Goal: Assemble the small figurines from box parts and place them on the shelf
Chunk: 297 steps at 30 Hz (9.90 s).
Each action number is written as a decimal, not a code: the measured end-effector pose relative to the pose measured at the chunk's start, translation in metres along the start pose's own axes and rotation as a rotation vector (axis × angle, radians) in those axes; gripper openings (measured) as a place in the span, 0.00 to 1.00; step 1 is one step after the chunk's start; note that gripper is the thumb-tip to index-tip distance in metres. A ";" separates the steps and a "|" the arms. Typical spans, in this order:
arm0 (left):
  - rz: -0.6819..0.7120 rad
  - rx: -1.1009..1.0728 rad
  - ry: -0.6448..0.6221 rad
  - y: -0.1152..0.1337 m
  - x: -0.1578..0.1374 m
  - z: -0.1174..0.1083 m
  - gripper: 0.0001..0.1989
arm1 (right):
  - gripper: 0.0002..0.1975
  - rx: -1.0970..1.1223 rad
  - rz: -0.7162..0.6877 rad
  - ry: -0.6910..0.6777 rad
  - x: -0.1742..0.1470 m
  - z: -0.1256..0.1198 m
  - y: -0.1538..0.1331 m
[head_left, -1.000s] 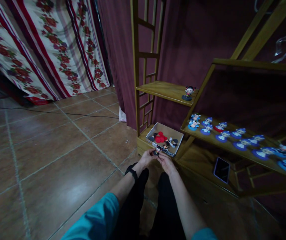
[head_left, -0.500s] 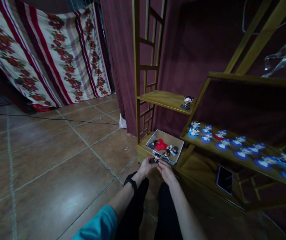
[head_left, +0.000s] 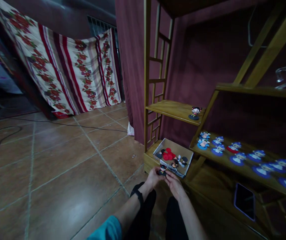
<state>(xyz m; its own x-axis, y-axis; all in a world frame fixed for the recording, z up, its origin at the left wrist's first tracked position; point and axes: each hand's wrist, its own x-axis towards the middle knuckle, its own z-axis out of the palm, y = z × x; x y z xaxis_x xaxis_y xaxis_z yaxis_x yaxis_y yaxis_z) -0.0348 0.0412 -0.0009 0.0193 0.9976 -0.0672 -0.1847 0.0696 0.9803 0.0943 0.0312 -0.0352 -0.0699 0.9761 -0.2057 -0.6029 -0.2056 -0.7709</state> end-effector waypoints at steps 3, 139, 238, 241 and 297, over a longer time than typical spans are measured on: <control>-0.001 0.006 -0.002 -0.002 0.000 -0.002 0.19 | 0.12 -0.003 0.009 -0.015 0.001 0.000 0.002; 0.431 0.562 -0.424 0.355 0.170 0.139 0.15 | 0.14 0.110 0.202 0.192 0.017 0.002 -0.012; 0.829 1.019 -0.594 0.325 0.128 0.138 0.19 | 0.14 -0.269 0.137 0.293 0.008 -0.001 -0.018; 0.815 0.998 -0.609 0.325 0.128 0.137 0.20 | 0.14 -0.264 0.121 0.293 0.008 -0.001 -0.018; 0.295 0.356 -0.836 0.325 0.196 0.189 0.31 | 0.06 -0.360 0.057 0.294 0.010 0.013 -0.018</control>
<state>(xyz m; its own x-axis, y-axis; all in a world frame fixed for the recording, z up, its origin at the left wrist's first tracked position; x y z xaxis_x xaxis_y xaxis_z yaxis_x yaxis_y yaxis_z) 0.0949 0.2581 0.3401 0.7413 0.6372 0.2107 0.0128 -0.3274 0.9448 0.0944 0.0458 -0.0160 0.1649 0.9119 -0.3757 -0.2869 -0.3201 -0.9029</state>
